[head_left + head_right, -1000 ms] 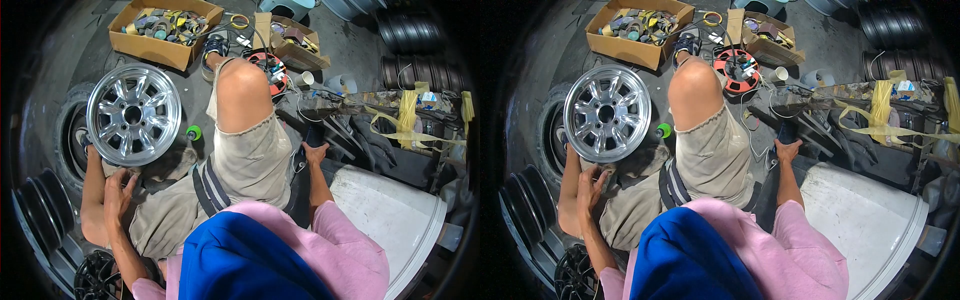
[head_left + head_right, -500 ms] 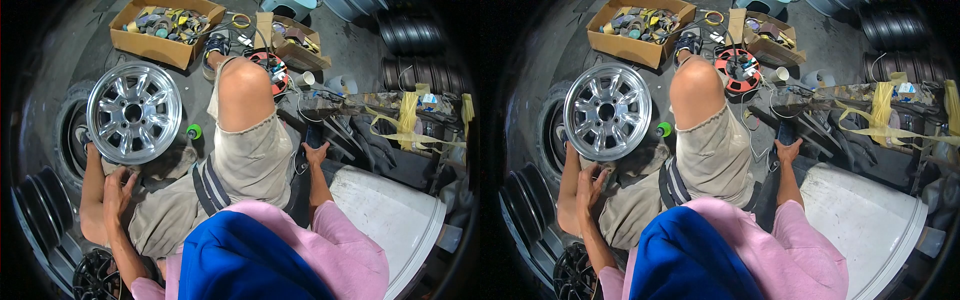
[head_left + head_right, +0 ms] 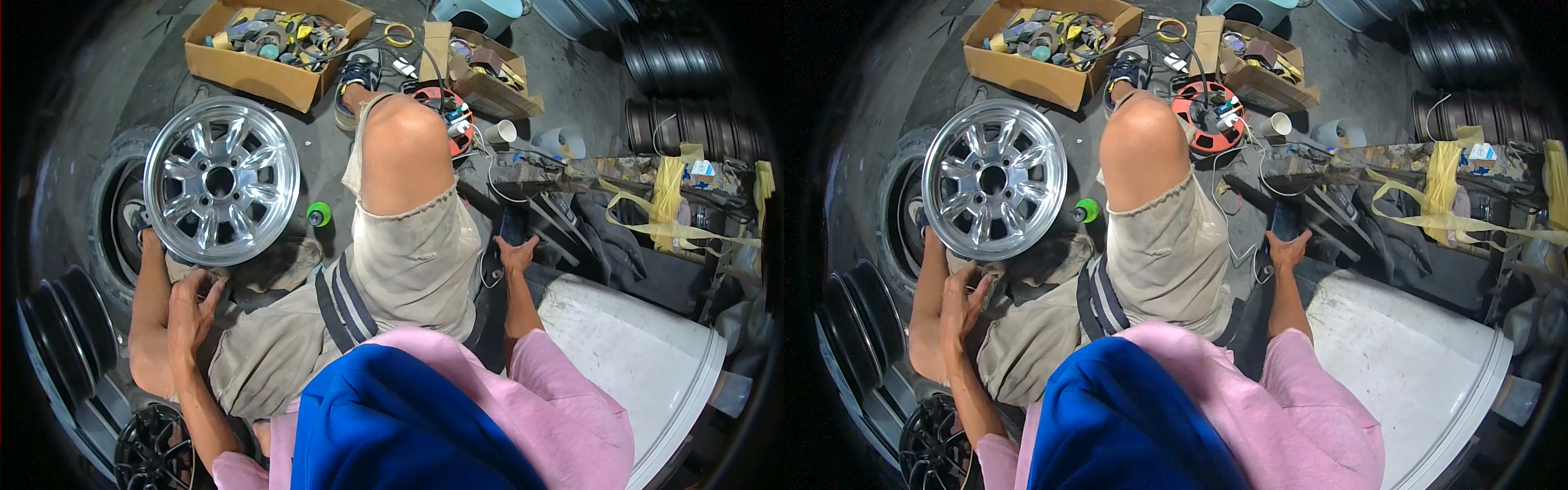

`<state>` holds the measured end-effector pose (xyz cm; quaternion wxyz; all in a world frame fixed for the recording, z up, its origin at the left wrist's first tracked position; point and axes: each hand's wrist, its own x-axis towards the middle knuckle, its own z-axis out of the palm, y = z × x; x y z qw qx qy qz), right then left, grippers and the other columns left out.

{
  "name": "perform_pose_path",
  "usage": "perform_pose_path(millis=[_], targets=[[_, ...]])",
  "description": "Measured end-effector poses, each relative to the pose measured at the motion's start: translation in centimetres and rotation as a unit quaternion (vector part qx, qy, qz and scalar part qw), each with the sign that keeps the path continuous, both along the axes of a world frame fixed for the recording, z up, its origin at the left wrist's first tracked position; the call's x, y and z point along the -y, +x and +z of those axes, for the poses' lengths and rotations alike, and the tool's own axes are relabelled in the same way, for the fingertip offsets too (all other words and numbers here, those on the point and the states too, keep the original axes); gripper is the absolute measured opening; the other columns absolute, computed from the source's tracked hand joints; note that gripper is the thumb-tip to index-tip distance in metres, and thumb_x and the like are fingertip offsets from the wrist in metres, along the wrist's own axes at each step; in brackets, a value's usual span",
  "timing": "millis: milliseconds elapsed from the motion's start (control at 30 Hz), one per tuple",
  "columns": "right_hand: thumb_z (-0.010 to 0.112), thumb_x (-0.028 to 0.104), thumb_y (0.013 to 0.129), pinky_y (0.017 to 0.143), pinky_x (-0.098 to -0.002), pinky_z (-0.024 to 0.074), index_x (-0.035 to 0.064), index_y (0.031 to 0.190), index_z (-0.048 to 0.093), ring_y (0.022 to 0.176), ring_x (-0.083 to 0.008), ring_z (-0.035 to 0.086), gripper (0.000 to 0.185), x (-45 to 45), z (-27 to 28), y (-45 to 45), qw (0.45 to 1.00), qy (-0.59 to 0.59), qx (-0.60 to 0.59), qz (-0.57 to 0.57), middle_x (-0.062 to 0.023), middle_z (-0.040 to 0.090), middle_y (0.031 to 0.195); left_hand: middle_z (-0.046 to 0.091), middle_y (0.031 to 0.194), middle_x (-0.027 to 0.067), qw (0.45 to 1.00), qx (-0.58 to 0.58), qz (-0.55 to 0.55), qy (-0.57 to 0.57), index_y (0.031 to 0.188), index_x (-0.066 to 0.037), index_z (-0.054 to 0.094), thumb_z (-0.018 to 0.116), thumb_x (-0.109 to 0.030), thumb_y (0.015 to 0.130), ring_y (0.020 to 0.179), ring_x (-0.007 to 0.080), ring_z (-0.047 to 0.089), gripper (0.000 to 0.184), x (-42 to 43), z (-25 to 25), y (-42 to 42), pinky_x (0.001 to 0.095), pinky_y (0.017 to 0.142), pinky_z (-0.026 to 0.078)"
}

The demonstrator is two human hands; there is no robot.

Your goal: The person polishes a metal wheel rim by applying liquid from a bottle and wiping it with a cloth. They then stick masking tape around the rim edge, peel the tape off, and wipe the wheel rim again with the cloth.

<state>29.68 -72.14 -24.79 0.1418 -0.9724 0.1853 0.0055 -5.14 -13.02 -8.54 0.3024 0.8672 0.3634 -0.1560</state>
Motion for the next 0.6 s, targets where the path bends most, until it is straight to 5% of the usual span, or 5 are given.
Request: perform_pose_path(millis=[333,600], targets=[[0.094,0.044,0.059,0.104,-0.0497,0.0474,0.0026,0.143,0.034,0.12,-0.0494,0.06,0.111,0.5,-0.3,0.0,1.0,0.001,0.0,-0.008,-0.0329,0.062,0.128,0.072,0.107,0.0201,1.0,0.0,0.011,-0.012,0.116,0.003,0.068,0.075,-0.024,0.092,0.104,0.0378,0.063,0.037,0.1,0.3,0.2,0.0451,0.093,0.05],[0.093,0.044,0.06,0.104,-0.0489,0.0477,0.0023,0.14,0.036,0.119,-0.049,0.061,0.107,0.4,-0.1,0.1,1.0,-0.012,-0.003,-0.011,-0.0334,0.062,0.128,0.071,0.097,0.0215,0.999,0.026,0.013,-0.017,0.102,0.004,0.069,0.075,-0.019,0.091,0.093,0.0387,0.064,0.026,0.8,1.8,1.5,0.0462,0.085,0.049]])
